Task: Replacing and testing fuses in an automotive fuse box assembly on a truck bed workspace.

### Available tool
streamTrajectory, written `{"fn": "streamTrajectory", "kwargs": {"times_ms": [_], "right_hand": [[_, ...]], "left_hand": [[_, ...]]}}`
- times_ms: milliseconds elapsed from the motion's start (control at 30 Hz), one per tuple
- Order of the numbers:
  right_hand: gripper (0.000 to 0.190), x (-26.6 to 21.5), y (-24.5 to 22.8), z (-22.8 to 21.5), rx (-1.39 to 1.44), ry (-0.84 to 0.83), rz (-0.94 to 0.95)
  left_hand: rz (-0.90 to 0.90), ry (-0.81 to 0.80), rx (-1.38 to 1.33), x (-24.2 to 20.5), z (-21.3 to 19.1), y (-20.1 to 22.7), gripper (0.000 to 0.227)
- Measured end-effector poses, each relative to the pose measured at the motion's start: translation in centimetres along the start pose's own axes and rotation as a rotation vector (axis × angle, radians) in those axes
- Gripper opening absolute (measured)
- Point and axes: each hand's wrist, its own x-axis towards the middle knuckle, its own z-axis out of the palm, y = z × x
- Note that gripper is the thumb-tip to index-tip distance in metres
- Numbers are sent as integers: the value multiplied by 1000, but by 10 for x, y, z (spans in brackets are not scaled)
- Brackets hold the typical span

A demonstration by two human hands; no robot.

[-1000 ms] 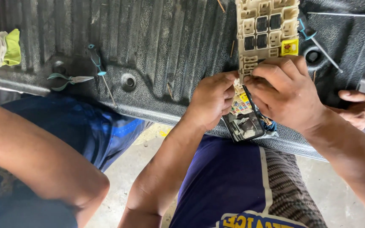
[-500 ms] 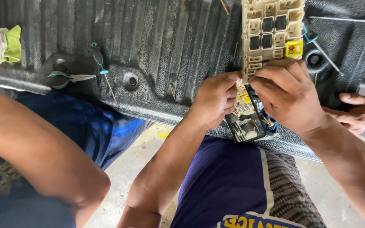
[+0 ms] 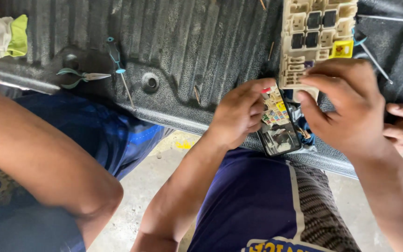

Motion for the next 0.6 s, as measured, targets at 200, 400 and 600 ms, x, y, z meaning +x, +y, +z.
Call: {"fn": "streamTrajectory", "kwargs": {"times_ms": [200,400,600], "right_hand": [[13,-34,-50,-25,138,55,306],[22,-68,-61,-3,137,-97,217],[23,-54,-68,-15,105,-113,270]], "left_hand": [[-67,50,3,-60,-34,-30,36],[-173,-135,-217,-72,-32,-52,61],[-113,-385,-498,-70,-28,-47,86]]}}
